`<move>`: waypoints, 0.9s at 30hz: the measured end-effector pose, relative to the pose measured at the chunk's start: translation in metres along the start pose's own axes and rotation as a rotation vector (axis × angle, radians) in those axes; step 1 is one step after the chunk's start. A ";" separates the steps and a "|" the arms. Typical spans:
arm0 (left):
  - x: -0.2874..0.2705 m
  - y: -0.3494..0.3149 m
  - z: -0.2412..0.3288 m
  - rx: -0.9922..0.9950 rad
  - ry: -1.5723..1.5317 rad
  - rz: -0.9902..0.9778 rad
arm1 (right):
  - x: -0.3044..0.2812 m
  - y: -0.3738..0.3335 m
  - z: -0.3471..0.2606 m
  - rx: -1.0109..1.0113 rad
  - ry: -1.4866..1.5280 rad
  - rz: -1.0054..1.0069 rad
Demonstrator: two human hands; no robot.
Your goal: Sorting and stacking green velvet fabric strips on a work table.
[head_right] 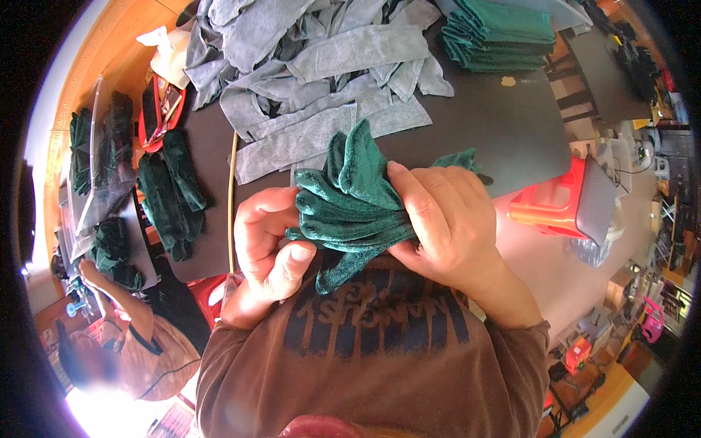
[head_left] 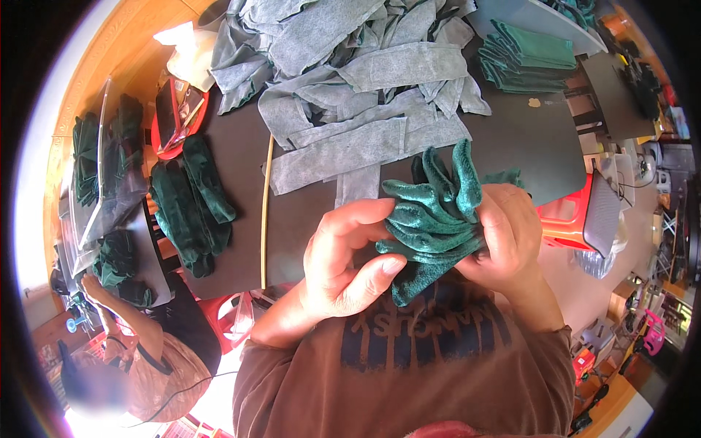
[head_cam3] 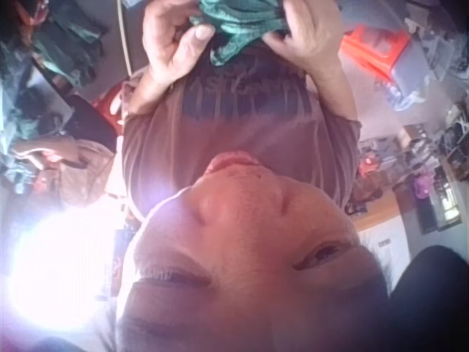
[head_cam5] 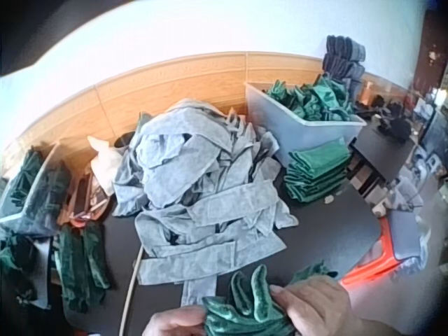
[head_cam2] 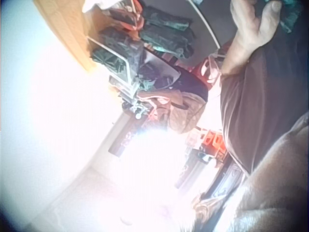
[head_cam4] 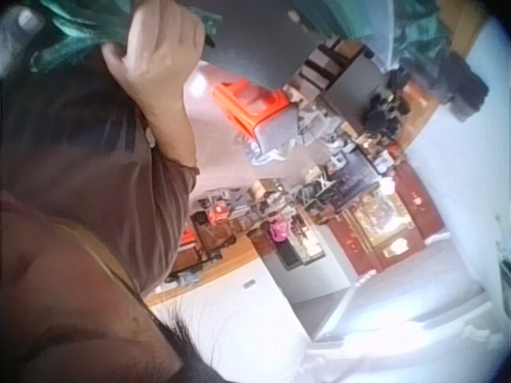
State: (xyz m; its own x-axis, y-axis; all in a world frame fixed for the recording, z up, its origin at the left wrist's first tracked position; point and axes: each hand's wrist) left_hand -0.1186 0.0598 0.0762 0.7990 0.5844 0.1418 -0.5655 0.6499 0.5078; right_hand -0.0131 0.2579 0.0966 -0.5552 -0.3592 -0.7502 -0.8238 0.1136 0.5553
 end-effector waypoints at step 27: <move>-0.014 0.016 -0.001 0.345 0.331 -0.281 | 0.001 0.004 -0.008 0.105 0.086 0.010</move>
State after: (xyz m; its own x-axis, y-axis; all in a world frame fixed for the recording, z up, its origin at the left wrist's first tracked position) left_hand -0.1389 0.0625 0.0813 0.7708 0.5692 -0.2861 -0.1953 0.6386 0.7444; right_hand -0.0164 0.2506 0.1011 -0.5553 -0.4353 -0.7086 -0.8282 0.2120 0.5188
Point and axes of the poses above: each hand's wrist, its own y-axis towards the middle knuckle, its own x-axis out of the palm, z = x × y, and after that the axes turned 7 degrees about x, right-handed
